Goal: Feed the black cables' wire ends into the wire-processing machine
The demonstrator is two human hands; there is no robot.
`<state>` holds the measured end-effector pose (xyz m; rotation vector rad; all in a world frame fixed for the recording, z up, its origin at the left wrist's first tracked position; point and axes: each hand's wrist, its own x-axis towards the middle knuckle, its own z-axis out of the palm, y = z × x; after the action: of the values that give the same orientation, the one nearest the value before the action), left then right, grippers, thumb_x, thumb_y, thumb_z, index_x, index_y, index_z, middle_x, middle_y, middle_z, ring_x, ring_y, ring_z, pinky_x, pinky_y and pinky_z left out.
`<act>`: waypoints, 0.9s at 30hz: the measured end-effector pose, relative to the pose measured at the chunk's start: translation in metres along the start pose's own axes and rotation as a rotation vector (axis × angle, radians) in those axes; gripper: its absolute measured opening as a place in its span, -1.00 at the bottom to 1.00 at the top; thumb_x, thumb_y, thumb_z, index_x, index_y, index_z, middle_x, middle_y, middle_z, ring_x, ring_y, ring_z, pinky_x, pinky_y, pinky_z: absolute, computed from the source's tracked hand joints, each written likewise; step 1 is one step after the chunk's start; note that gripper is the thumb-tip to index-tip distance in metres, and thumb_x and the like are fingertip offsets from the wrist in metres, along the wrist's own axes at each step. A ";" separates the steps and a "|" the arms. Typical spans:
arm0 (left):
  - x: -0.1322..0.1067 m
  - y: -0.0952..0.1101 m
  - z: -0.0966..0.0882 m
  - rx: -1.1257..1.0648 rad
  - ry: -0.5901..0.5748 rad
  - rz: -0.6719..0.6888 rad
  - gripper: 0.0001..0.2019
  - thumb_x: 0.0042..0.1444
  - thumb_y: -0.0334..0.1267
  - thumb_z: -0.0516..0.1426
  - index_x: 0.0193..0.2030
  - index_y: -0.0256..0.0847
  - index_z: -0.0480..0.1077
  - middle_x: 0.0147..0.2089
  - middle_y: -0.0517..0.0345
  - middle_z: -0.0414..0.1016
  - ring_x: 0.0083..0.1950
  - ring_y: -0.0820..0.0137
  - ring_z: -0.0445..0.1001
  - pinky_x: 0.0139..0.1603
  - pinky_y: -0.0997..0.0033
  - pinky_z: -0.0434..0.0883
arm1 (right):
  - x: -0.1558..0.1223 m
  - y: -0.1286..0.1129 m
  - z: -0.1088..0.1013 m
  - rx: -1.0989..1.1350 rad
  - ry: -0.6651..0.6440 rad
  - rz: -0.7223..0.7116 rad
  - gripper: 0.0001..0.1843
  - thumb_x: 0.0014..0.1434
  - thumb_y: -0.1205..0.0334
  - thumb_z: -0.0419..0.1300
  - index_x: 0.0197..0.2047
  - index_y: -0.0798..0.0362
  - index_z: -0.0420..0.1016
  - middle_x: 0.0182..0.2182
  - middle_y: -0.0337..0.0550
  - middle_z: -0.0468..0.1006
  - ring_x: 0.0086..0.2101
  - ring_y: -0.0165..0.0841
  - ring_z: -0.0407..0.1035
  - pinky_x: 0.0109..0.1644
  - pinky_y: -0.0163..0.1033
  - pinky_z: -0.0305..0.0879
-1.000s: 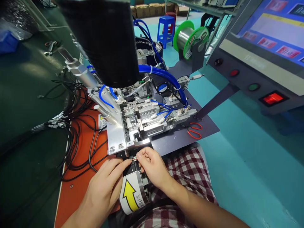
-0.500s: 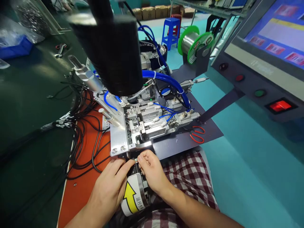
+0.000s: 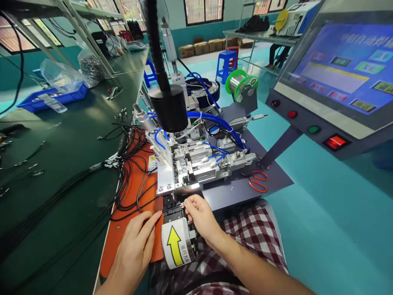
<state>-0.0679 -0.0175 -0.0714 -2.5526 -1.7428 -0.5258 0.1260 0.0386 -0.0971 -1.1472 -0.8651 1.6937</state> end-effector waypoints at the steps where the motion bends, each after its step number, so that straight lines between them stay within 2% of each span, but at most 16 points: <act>1: 0.001 0.001 0.000 0.005 0.006 0.002 -0.62 0.22 -0.46 -0.04 0.16 -0.25 0.27 0.02 -0.12 0.34 0.03 0.19 0.37 -0.07 0.17 0.49 | 0.000 0.004 -0.003 0.004 0.006 0.006 -0.58 0.08 -0.16 0.21 -0.45 0.06 0.31 -0.60 -0.37 0.25 -0.59 -0.47 0.11 -0.47 -0.32 0.07; 7: 0.003 0.001 -0.004 0.012 0.057 0.001 -0.60 0.18 -0.50 -0.06 0.13 -0.23 0.31 0.00 -0.11 0.38 0.00 0.23 0.43 -0.11 0.24 0.53 | -0.008 0.029 -0.035 0.017 0.102 0.040 -0.54 0.11 -0.23 0.13 -0.34 0.05 0.39 -0.54 -0.29 0.33 -0.60 -0.44 0.14 -0.54 -0.31 0.04; 13: 0.006 -0.002 -0.001 -0.075 0.102 -0.023 -0.57 0.18 -0.49 -0.08 0.14 -0.17 0.33 0.11 -0.14 0.38 0.12 0.14 0.38 -0.01 0.06 0.50 | -0.028 0.037 -0.052 0.002 0.164 0.069 -0.56 0.08 -0.22 0.17 -0.41 0.04 0.39 -0.55 -0.29 0.33 -0.60 -0.43 0.15 -0.52 -0.30 0.05; 17: 0.033 -0.012 -0.004 -0.219 0.137 -0.021 -0.53 0.19 -0.47 -0.10 0.20 -0.09 0.27 0.07 -0.07 0.45 0.15 0.18 0.37 0.07 0.05 0.46 | -0.035 0.045 -0.057 -0.040 0.193 0.099 -0.59 0.08 -0.18 0.18 -0.37 0.03 0.42 -0.54 -0.28 0.35 -0.59 -0.40 0.17 -0.48 -0.27 0.08; 21: 0.066 -0.024 -0.006 -0.225 0.110 -0.054 -0.63 0.18 -0.45 -0.07 0.08 -0.18 0.36 0.04 -0.02 0.46 0.11 0.24 0.42 0.06 0.09 0.47 | -0.044 0.058 -0.067 -0.132 0.231 0.122 -0.59 0.02 -0.21 0.17 -0.41 -0.01 0.46 -0.56 -0.21 0.39 -0.61 -0.32 0.22 -0.52 -0.21 0.13; 24: 0.070 -0.027 -0.016 -0.201 0.082 -0.131 -0.69 0.18 -0.44 -0.05 -0.04 -0.17 0.42 0.00 0.00 0.47 0.04 0.28 0.45 0.02 0.19 0.48 | -0.050 0.063 -0.080 -0.247 0.271 0.151 -0.61 -0.01 -0.21 0.17 -0.47 -0.05 0.46 -0.56 -0.15 0.43 -0.60 -0.27 0.27 -0.54 -0.18 0.16; 27: 0.052 -0.030 -0.038 -0.172 0.075 -0.241 -0.70 0.19 -0.41 -0.04 -0.04 -0.13 0.41 -0.04 0.00 0.48 -0.02 0.26 0.46 -0.06 0.20 0.48 | -0.053 0.051 -0.092 -0.336 0.288 0.164 -0.63 -0.05 -0.20 0.20 -0.50 -0.06 0.46 -0.58 -0.12 0.45 -0.59 -0.23 0.30 -0.54 -0.17 0.20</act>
<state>-0.0889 0.0335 -0.0270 -2.4016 -2.0753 -0.8017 0.2079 -0.0235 -0.1557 -1.6837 -0.9121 1.4932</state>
